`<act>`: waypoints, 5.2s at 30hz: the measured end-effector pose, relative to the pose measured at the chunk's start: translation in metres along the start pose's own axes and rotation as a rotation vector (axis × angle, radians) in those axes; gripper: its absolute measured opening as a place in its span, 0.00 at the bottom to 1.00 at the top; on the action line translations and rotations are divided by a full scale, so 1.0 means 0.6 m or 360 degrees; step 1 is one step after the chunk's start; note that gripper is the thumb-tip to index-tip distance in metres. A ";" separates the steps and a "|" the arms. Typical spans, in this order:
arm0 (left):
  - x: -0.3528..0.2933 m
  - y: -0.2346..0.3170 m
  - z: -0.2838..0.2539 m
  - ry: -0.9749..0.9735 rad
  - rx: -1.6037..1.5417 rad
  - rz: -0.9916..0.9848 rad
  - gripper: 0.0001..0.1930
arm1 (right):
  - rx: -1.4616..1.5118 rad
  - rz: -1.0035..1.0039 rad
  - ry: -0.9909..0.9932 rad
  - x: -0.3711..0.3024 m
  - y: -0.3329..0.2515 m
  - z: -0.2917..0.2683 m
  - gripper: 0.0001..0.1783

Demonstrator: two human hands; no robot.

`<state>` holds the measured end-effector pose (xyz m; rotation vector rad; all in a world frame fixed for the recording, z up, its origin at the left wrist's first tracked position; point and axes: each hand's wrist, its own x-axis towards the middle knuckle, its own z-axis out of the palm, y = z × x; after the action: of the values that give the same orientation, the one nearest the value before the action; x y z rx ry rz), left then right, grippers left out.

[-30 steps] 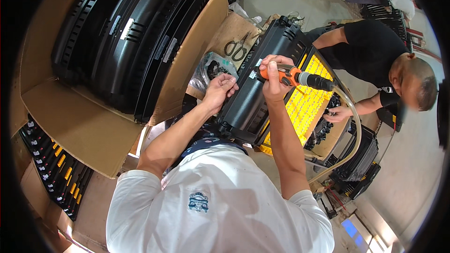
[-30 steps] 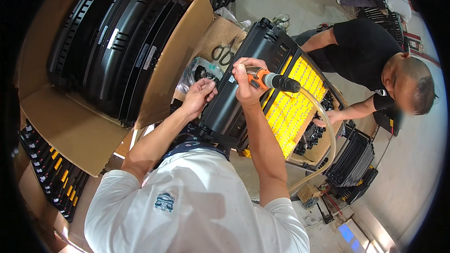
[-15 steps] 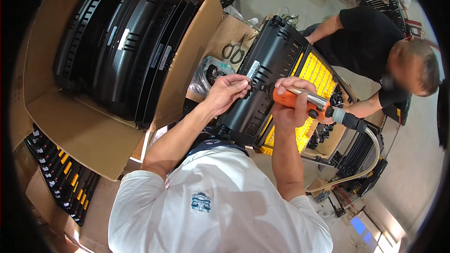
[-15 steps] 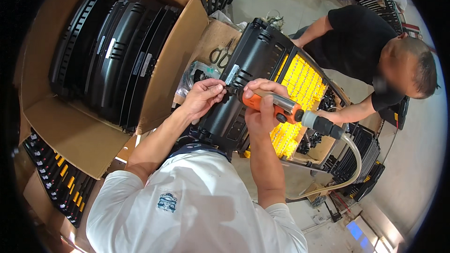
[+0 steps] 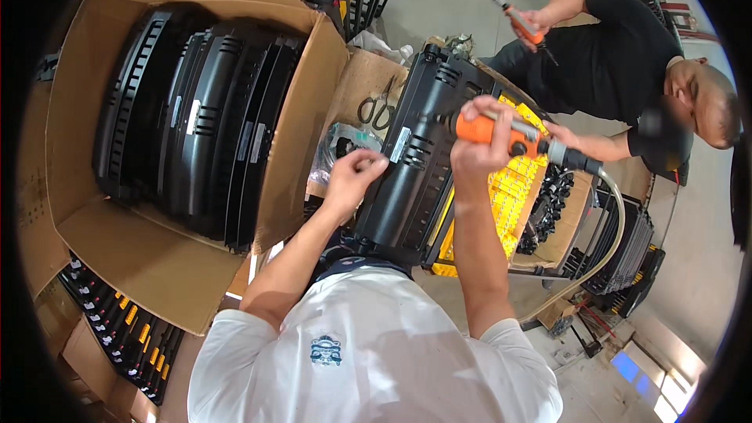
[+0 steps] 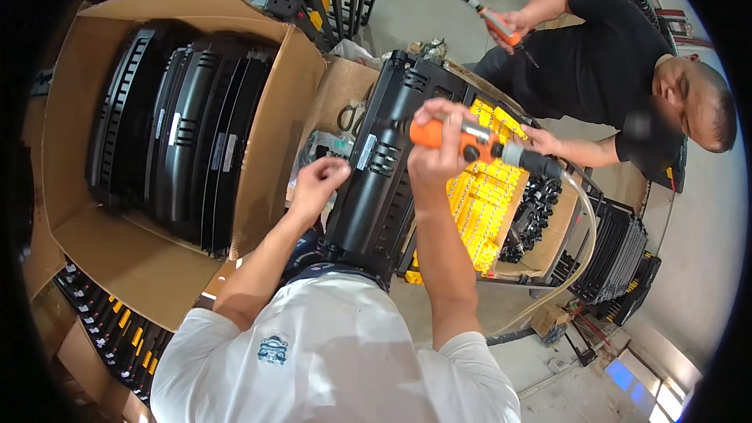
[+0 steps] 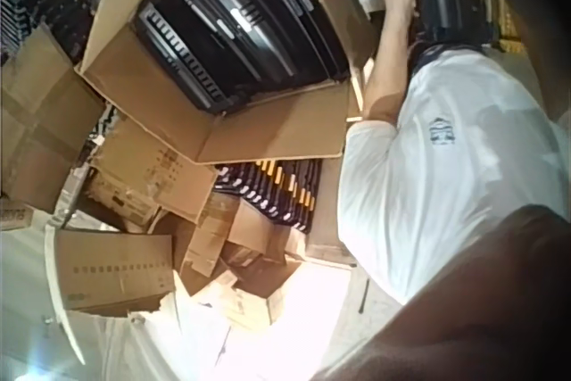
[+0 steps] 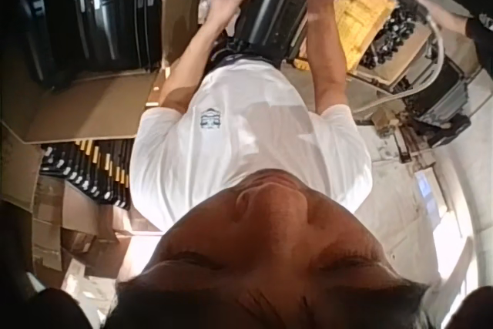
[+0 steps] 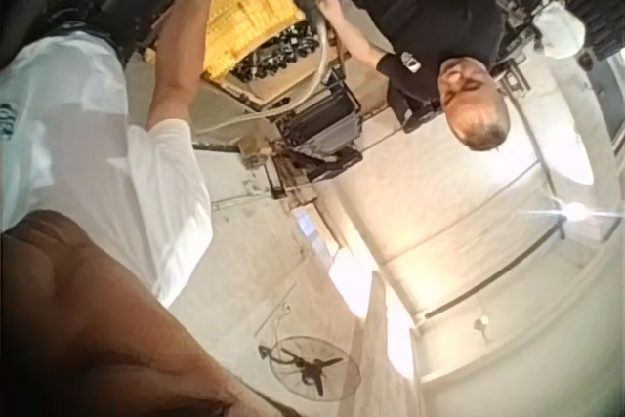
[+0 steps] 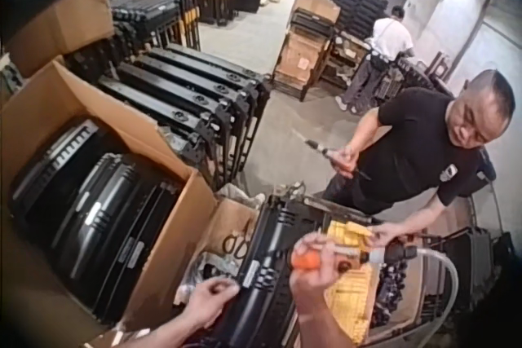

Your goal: Assembling electronic units by screwing components together and packing them into boxes.

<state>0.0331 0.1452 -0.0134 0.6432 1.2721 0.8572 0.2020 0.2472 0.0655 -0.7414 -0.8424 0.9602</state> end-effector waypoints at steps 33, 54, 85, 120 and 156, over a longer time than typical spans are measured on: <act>-0.028 -0.132 -0.145 -0.0053 -0.0750 -0.0694 0.12 | -0.0459 -0.0051 -0.0322 0.161 0.131 0.043 0.04; 0.001 -0.117 -0.079 -0.0139 -0.0977 -0.0522 0.08 | -0.0486 -0.0056 -0.0300 0.149 0.132 0.045 0.05; -0.263 -0.124 -0.058 -0.0100 -0.0773 -0.0438 0.11 | -0.0045 -0.0013 -0.0296 -0.360 -0.136 0.016 0.13; -0.300 -0.221 -0.133 -0.0073 -0.1366 -0.0631 0.11 | -0.0433 0.0205 -0.0740 -0.372 -0.052 0.012 0.09; -0.272 -0.188 0.078 -0.0493 -0.1470 -0.0921 0.10 | -0.0524 -0.0006 -0.0214 -0.439 -0.264 -0.067 0.23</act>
<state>0.0889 -0.0507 -0.0075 -0.3179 0.6034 0.7127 0.2136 -0.0596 0.1071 -0.9633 -1.1359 0.8845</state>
